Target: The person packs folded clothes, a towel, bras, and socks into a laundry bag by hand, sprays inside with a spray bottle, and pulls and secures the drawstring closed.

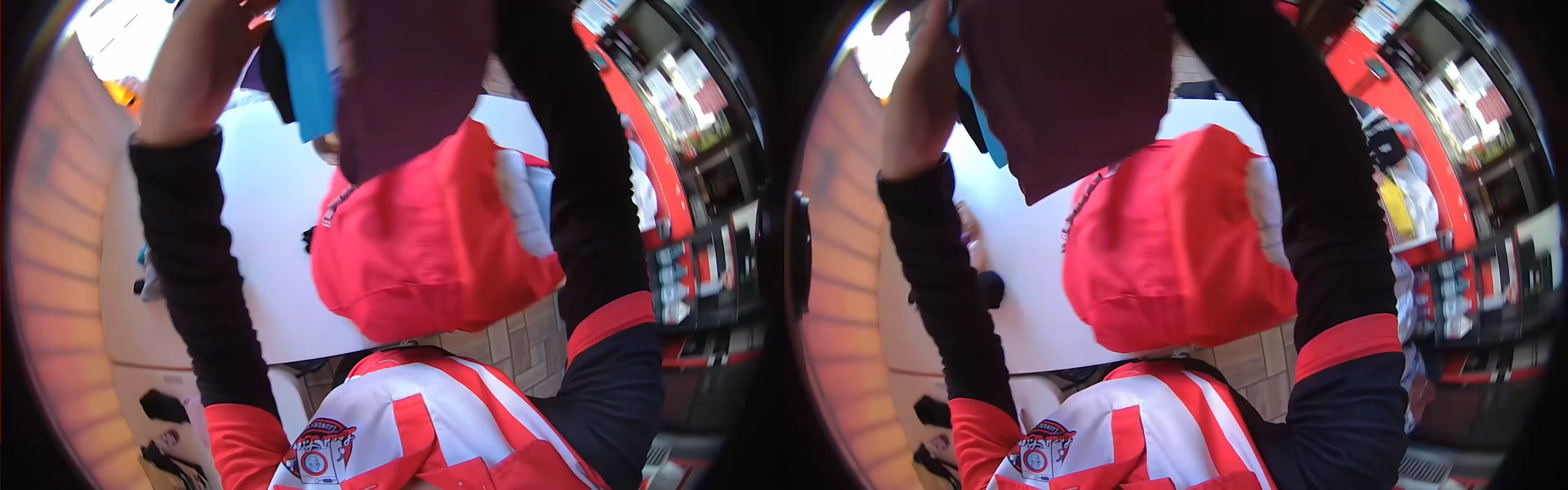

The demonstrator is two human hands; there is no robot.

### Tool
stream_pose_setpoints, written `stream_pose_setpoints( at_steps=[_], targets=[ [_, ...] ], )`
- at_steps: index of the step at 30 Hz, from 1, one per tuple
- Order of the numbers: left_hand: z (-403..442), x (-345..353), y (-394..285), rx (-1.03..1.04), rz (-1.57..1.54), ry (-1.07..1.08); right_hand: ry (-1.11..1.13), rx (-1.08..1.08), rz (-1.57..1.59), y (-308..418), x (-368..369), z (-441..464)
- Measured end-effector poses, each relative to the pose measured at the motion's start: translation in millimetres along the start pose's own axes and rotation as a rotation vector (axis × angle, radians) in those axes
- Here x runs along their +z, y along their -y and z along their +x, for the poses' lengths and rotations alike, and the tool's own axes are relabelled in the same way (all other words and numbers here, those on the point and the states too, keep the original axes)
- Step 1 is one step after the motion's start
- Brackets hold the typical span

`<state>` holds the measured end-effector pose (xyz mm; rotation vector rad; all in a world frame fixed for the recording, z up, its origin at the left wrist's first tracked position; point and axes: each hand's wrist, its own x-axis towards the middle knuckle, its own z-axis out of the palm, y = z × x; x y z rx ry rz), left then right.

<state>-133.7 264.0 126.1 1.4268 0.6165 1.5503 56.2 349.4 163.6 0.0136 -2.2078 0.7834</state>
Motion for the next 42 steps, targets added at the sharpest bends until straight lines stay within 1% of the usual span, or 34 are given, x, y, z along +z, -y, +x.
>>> stream_pose_setpoints(
  at_steps=[2,3,4,5,6,7,8,9,10,12,13,15,17,19,21,22,23,24,25,26,27,28,29,31,32,33,35,36,37,39,40,41,42],
  targets=[
    [1,39,-11,-0.01,0.147,0.232,-0.011,-0.02,-0.134,59,-46,-42],
    [7,51,-8,-0.004,0.246,0.337,-0.105,0.165,-0.148,88,-68,-67],
    [12,63,-5,0.012,0.343,0.443,-0.244,0.277,-0.146,107,-70,-85],
    [26,70,13,0.035,0.457,0.536,-0.392,0.388,-0.127,125,-72,-103],
    [39,84,38,0.121,0.49,0.592,-0.542,0.488,-0.094,145,-74,-121],
    [45,109,59,0.135,0.427,0.604,-0.548,0.489,-0.211,148,-88,-161],
    [57,136,83,0.034,0.611,0.617,-0.549,0.49,-0.324,147,-101,-204],
    [68,157,105,-0.034,0.774,0.721,-0.602,0.602,-0.165,150,-101,-228],
    [82,171,151,0.168,1.006,0.797,-0.673,0.766,0.174,152,-92,-244],
    [71,197,197,0.211,1.094,0.881,-0.739,1.005,0.656,143,-70,-274],
    [65,204,216,0.194,1.168,0.928,-0.86,1.141,0.673,122,-56,-294],
    [50,213,248,0.154,1.31,1.023,-0.826,1.226,0.648,101,-23,-332],
    [37,213,268,0.106,1.41,1.082,-0.804,1.206,0.591,87,2,-358],
    [32,206,281,0.058,1.47,1.088,-0.83,1.194,0.599,79,-3,-363],
    [35,196,297,0.022,1.476,1.041,-0.866,1.197,0.626,76,-2,-366],
    [40,187,310,0.0,1.456,0.998,-0.818,1.241,0.675,74,-5,-365],
    [46,174,325,-0.032,1.423,0.932,-0.765,1.281,0.718,73,-8,-363],
    [55,153,356,-0.083,1.353,0.817,-0.76,1.277,0.722,70,-9,-364],
    [58,153,348,-0.083,1.359,0.81,-0.714,1.282,0.608,67,-11,-366],
    [59,155,336,-0.103,1.307,0.605,-0.665,1.284,0.494,67,-14,-361],
    [60,158,324,-0.121,1.248,0.401,-0.655,1.279,0.495,72,-24,-356],
    [60,160,319,-0.083,1.195,0.37,-0.351,1.38,0.047,90,-39,-336],
    [59,163,318,-0.085,1.198,0.357,-0.032,1.415,-0.404,100,-50,-324],
    [57,174,320,-0.048,1.095,0.143,-0.215,1.287,-0.95,102,-54,-323],
    [58,179,321,-0.054,0.997,0.008,-0.286,0.977,-1.063,91,-59,-324],
    [58,179,322,-0.056,0.998,0.002,-0.281,0.973,-1.06,74,-59,-323],
    [60,181,312,-0.164,0.962,0.075,-0.437,0.727,-0.93,31,-46,-319],
    [52,189,276,-0.34,1.197,0.228,-0.418,0.809,-0.932,12,-28,-328],
    [49,185,271,-0.337,1.201,0.222,-0.399,0.886,-0.935,-1,-7,-337],
    [49,173,267,-0.392,1.615,0.647,-0.395,0.852,-0.983,-2,8,-341],
    [49,171,272,-0.385,1.638,0.548,-0.438,0.807,-0.957,3,7,-341],
    [52,169,278,-0.396,1.636,0.545,-0.482,0.767,-0.926,8,8,-342],
    [58,169,283,-0.273,1.597,0.357,-0.434,0.746,-1.002,12,10,-341]
  ],
)
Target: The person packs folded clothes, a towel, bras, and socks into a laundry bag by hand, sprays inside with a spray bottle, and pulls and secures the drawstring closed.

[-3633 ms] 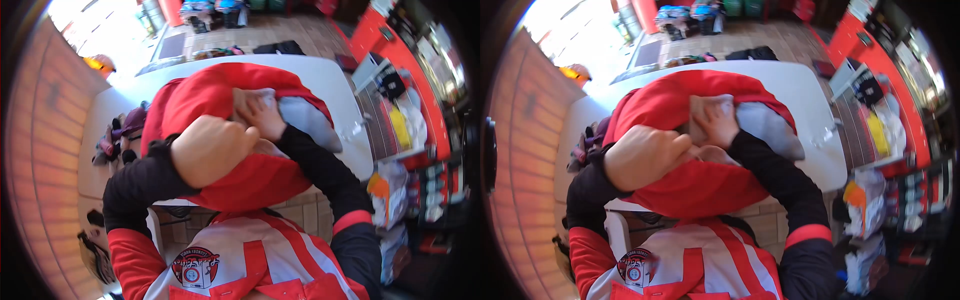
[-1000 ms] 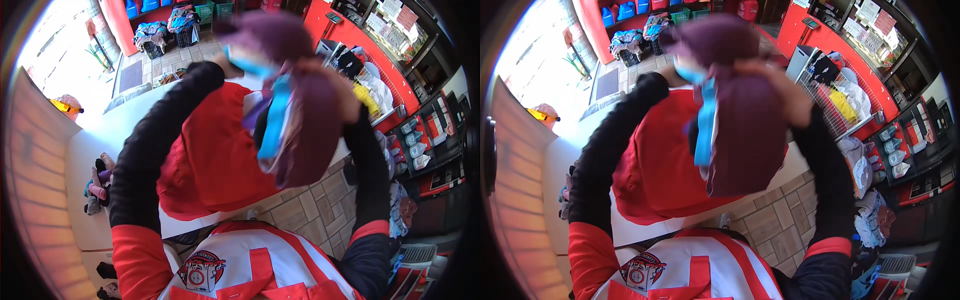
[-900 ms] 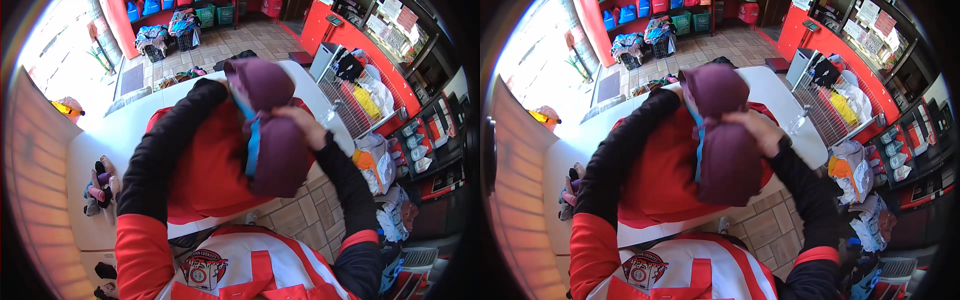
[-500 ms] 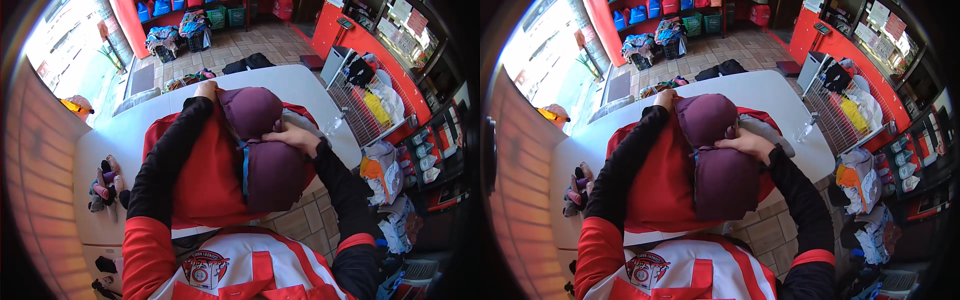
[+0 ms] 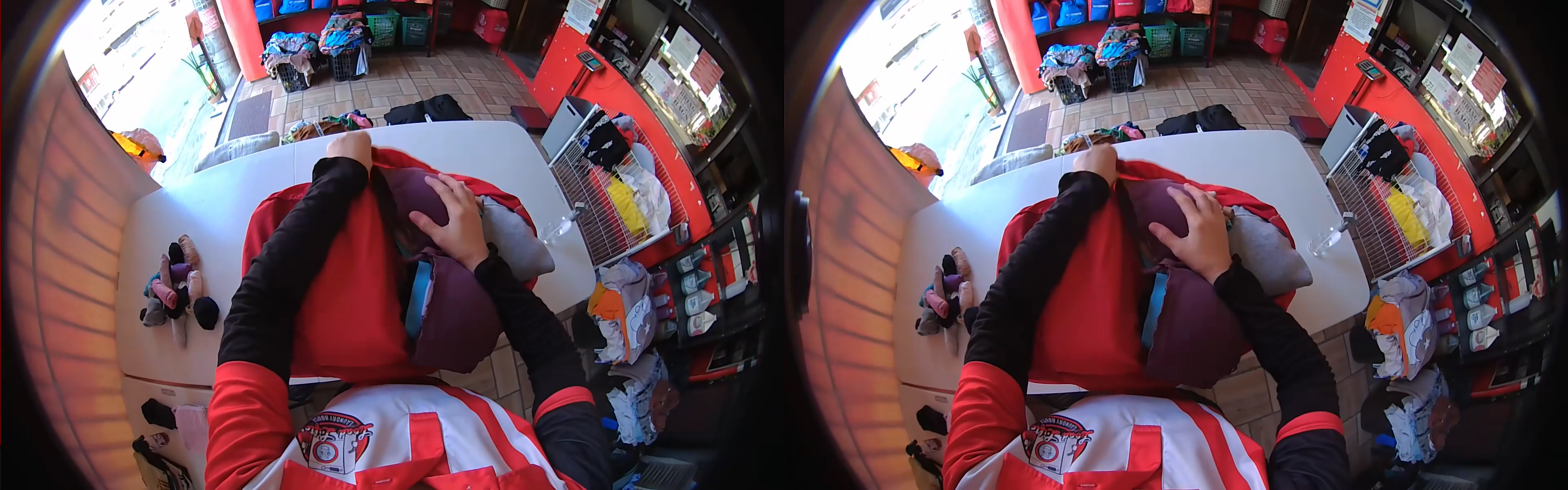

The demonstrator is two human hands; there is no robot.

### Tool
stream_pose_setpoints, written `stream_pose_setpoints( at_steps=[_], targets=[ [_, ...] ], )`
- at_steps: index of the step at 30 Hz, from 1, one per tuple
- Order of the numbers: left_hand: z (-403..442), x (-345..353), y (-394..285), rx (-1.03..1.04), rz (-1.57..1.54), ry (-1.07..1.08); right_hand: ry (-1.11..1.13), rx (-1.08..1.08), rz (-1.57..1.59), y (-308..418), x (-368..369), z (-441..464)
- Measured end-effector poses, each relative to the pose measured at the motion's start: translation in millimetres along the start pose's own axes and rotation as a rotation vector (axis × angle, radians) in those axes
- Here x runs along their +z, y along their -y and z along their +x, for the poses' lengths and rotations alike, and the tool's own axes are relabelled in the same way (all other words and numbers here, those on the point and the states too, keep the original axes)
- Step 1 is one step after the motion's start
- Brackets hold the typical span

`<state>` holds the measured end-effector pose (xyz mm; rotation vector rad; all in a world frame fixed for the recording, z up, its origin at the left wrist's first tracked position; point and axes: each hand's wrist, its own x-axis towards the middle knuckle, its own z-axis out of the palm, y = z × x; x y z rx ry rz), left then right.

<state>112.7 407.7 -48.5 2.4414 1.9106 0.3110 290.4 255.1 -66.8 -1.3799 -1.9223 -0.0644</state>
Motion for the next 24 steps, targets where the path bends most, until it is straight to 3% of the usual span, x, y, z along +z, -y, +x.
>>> stream_pose_setpoints(
  at_steps=[2,5,7,8,9,10,11,13,14,15,16,17,18,19,20,21,22,23,24],
  targets=[
    [-8,-18,-14,0.04,-0.218,-0.338,0.052,-0.073,0.031,7,-2,0],
    [-27,-72,-44,0.401,-0.781,-0.962,0.169,-0.177,0.047,-4,9,7],
    [-49,-114,-54,0.375,-0.922,-1.25,0.308,-0.078,0.114,-27,31,12],
    [-59,-128,-37,0.272,-0.904,-1.133,0.337,-0.062,0.051,-33,36,18],
    [-78,-155,-33,0.373,-1.098,-1.017,0.385,-0.037,0.068,-36,39,23],
    [-89,-170,-22,0.391,-0.799,-0.934,0.435,-0.011,0.089,-37,43,27],
    [-92,-180,2,0.439,-0.501,-0.691,0.448,0.014,0.107,-36,46,26],
    [-113,-178,27,0.515,0.005,-0.508,0.307,-0.081,0.596,-29,51,23],
    [-136,-167,16,0.424,0.45,-0.581,0.309,-0.064,0.613,-25,49,21],
    [-154,-155,6,0.564,0.471,-0.506,0.497,0.02,0.619,-24,46,23],
    [-163,-136,-9,0.884,0.045,-0.477,0.688,0.102,0.619,-20,39,26],
    [-180,-121,-22,1.042,0.075,-0.263,0.908,0.366,0.611,-8,28,34],
    [-195,-99,-27,1.029,-0.177,0.118,0.735,0.086,0.434,-10,21,33],
    [-208,-91,-32,0.791,-0.077,0.514,0.544,-0.189,0.249,-12,13,35],
    [-211,-67,-21,0.813,-0.108,0.464,0.972,0.08,-0.099,10,-18,51],
    [-213,-67,-19,0.812,-0.107,0.459,0.931,0.029,-0.118,27,-55,46],
    [-216,-67,-19,0.784,-0.117,0.337,0.782,-0.177,0.009,23,-74,30],
    [-219,-66,-19,0.753,-0.128,0.217,0.814,-0.294,0.133,33,-99,21],
    [-224,-72,-28,0.642,-0.08,0.279,0.801,-0.367,0.193,41,-114,2]
  ],
)
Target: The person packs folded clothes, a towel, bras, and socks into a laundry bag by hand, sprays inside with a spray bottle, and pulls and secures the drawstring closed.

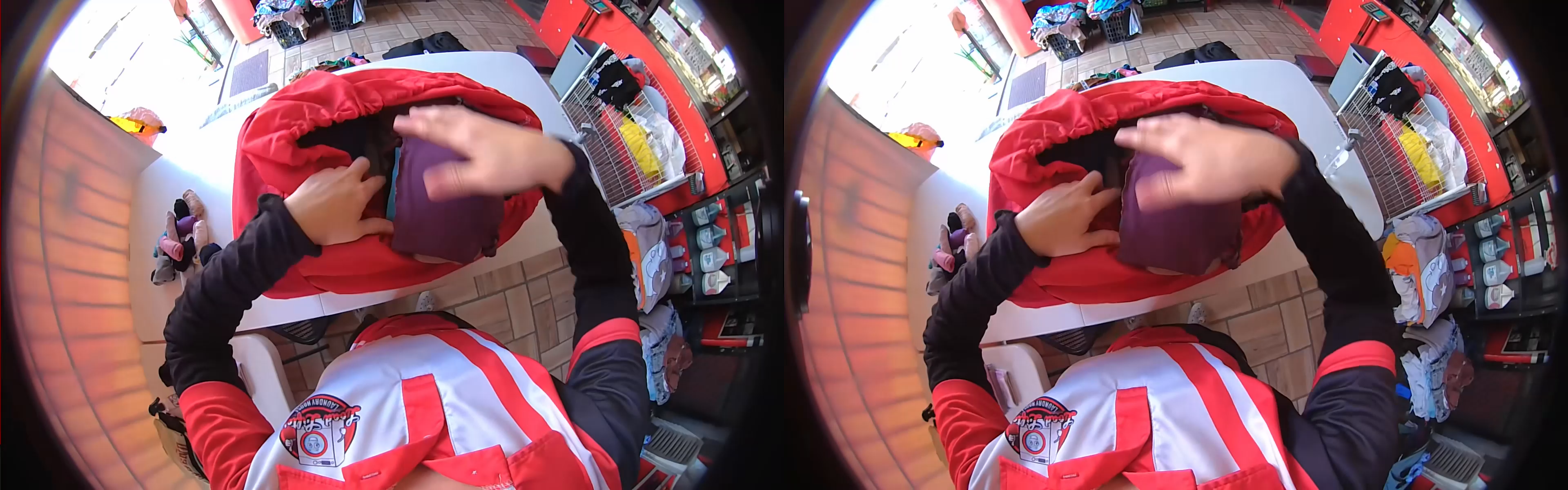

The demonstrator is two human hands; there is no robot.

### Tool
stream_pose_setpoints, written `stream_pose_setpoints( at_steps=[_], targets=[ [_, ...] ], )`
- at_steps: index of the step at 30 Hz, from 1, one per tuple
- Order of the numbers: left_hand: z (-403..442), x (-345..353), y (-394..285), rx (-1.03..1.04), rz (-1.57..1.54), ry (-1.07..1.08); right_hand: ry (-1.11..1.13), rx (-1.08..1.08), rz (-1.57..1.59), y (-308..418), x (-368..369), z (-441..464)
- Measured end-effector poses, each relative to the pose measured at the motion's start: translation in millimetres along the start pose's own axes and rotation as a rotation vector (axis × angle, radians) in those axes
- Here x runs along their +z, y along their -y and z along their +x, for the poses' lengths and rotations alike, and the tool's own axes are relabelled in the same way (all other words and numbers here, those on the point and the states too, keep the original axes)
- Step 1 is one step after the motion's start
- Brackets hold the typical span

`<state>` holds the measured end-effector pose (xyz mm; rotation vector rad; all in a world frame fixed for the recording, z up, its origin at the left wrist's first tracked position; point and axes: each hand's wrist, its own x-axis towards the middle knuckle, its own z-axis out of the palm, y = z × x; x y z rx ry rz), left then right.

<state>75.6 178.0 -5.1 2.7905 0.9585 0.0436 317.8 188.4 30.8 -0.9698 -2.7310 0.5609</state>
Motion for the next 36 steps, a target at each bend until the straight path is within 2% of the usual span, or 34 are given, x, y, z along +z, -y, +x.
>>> stream_pose_setpoints(
  at_steps=[1,3,5,7,8,9,10,11,13,15,17,18,19,21,23,24,26,27,29,30,31,32,33,35,36],
  targets=[
    [2,3,-3,-0.006,-0.004,-0.002,0.043,0.02,-0.041,19,8,-17],
    [9,7,-6,0.067,0.106,0.059,0.024,0.021,-0.343,28,43,-34],
    [6,2,-12,0.138,0.121,0.016,-0.046,-0.027,-0.27,14,56,-33],
    [1,4,-14,0.382,0.14,-0.092,-0.155,-0.086,-0.094,4,52,-32],
    [-4,-6,-25,0.274,-0.063,0.04,-0.145,-0.065,-0.029,2,48,-33],
    [-13,-20,-38,0.308,-0.234,0.052,-0.137,-0.045,0.035,-2,45,-35],
    [-30,-38,-56,0.127,-0.53,0.143,-0.116,-0.069,0.022,-9,45,-34],
    [-46,-49,-69,0.194,-0.646,0.066,-0.126,-0.068,0.026,-13,43,-34],
    [-74,-69,-86,0.157,-0.716,-0.04,-0.044,0.018,0.233,-18,39,-33],
    [-78,-73,-100,-0.068,-0.475,0.046,-0.012,0.046,0.275,-17,35,-30],
    [-82,-42,-102,-0.058,0.03,0.021,0.027,0.064,0.233,-16,35,-26],
    [-83,-33,-104,-0.099,0.161,0.32,0.025,0.04,0.194,-15,36,-24],
    [-78,-30,-100,0.066,0.098,0.671,0.023,0.036,0.191,-14,40,-21],
    [-79,-30,-109,0.465,-0.447,0.28,-0.033,-0.014,0.034,-16,55,-16],
    [-78,-78,-108,0.741,-0.579,-0.13,-0.074,-0.038,-0.041,-9,67,-16],
    [-77,-74,-99,0.883,-0.878,-0.5,-0.105,0.004,-0.169,-3,72,-18],
    [-84,-73,-111,0.56,-0.908,-0.943,-0.156,0.084,-0.381,14,75,-25],
    [-88,-76,-104,0.587,-0.91,-0.933,-0.232,0.023,-0.444,26,70,-33],
    [-99,-81,-90,0.46,-0.952,-0.834,-0.302,-0.221,-0.14,37,55,-47],
    [-99,-87,-81,0.485,-0.961,-0.82,-0.164,-0.229,0.245,42,43,-61],
    [-100,-97,-74,0.543,-0.845,-0.61,0.038,-0.151,0.675,40,40,-75],
    [-98,-107,-70,0.597,-0.72,-0.403,0.169,-0.074,0.689,32,41,-85],
    [-95,-116,-70,0.618,-0.723,-0.388,0.351,0.17,0.607,28,32,-100],
    [-85,-127,-73,0.515,-0.277,0.033,0.324,0.462,0.223,-11,45,-131],
    [-78,-124,-72,0.455,-0.275,0.116,0.335,0.645,0.109,-14,32,-144]
  ],
)
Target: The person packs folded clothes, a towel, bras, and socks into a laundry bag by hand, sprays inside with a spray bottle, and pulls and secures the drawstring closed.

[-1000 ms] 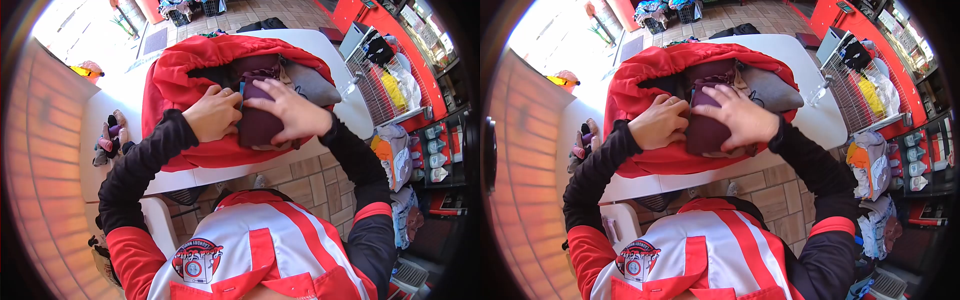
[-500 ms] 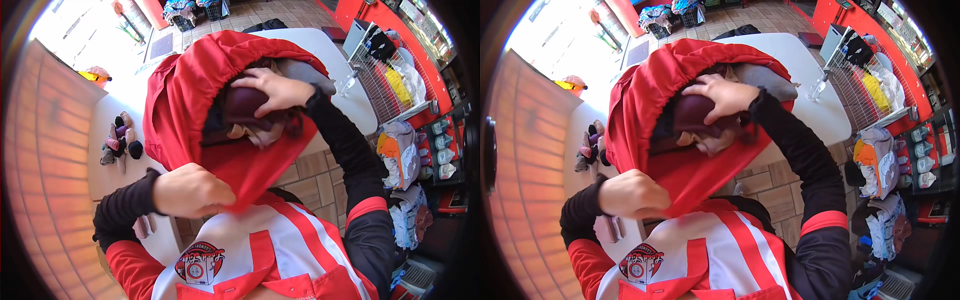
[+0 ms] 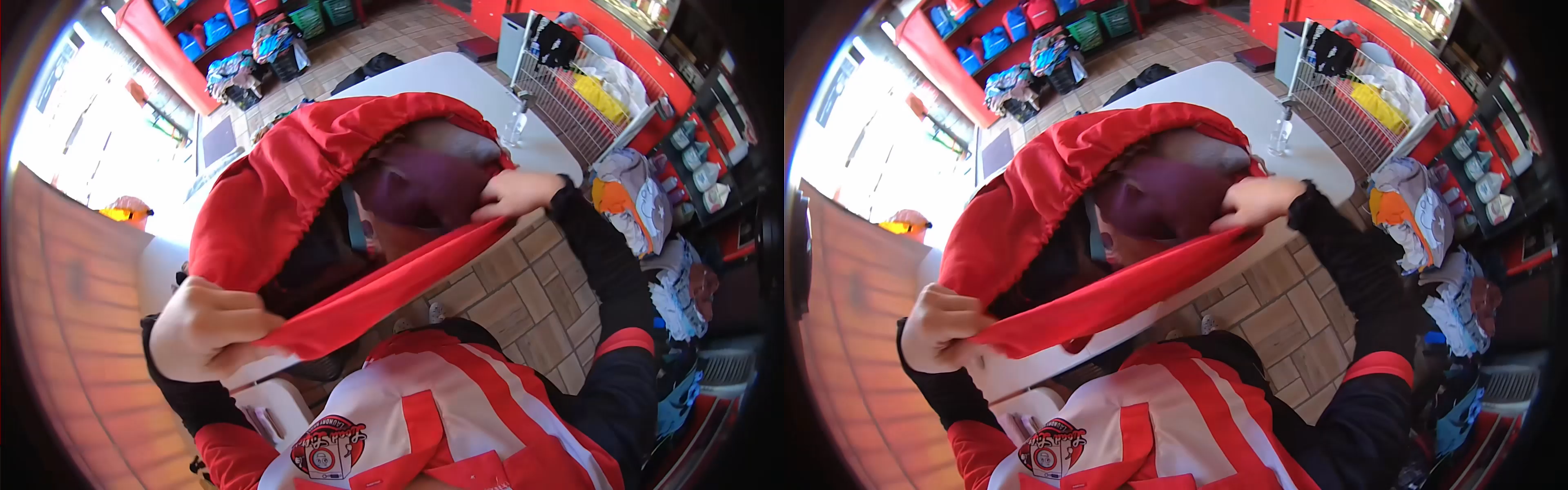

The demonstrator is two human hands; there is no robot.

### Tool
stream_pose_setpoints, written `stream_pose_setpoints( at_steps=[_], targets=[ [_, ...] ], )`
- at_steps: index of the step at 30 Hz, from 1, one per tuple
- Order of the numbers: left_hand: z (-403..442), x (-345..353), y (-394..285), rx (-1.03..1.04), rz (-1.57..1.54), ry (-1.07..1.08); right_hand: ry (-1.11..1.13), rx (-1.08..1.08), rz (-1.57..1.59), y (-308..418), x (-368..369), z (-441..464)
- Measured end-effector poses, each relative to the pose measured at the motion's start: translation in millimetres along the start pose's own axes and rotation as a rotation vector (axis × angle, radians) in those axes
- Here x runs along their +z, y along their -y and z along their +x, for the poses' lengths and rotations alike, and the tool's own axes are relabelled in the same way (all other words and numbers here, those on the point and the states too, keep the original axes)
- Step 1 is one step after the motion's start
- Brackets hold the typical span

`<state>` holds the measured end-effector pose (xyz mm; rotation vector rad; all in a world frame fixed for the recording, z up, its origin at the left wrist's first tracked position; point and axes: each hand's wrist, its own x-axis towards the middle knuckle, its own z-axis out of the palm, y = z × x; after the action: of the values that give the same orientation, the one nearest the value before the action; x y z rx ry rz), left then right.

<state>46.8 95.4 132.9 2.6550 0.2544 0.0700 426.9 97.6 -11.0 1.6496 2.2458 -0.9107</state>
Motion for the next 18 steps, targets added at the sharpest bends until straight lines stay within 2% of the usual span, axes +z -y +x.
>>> stream_pose_setpoints(
  at_steps=[2,4,6,7,9,10,11,13,14,15,17,18],
  targets=[
    [17,1,7,-0.111,-0.074,0.158,0.014,-0.019,0.214,-11,-16,-22],
    [26,0,24,-0.068,-0.13,0.214,0.013,-0.06,0.323,-16,-16,-27],
    [34,-4,40,0.007,-0.213,0.385,-0.066,-0.467,0.527,-7,-3,-18],
    [40,-11,41,-0.005,-0.21,0.386,-0.064,-0.479,0.527,-6,-3,-18],
    [47,-26,35,0.183,-0.356,0.677,-0.313,-0.305,0.787,-6,-10,-17],
    [47,-28,32,0.292,-0.409,0.653,-0.574,-0.304,0.508,-5,-15,-12],
    [45,-29,30,0.37,-0.426,0.587,-0.553,-0.329,0.513,-12,-9,2],
    [49,-36,16,0.295,-0.425,0.566,-0.864,-0.427,-0.078,-29,8,37],
    [54,-34,15,0.273,-0.425,0.546,-0.658,-0.514,0.188,-13,2,35],
    [60,-30,14,0.309,-0.473,0.552,-0.333,-0.568,0.498,3,-9,27],
    [70,-20,6,0.322,-0.542,0.55,0.059,-0.491,0.775,10,-29,20],
    [76,-15,-1,0.408,-0.525,0.608,-0.267,-0.577,0.514,2,-31,33]
  ],
)
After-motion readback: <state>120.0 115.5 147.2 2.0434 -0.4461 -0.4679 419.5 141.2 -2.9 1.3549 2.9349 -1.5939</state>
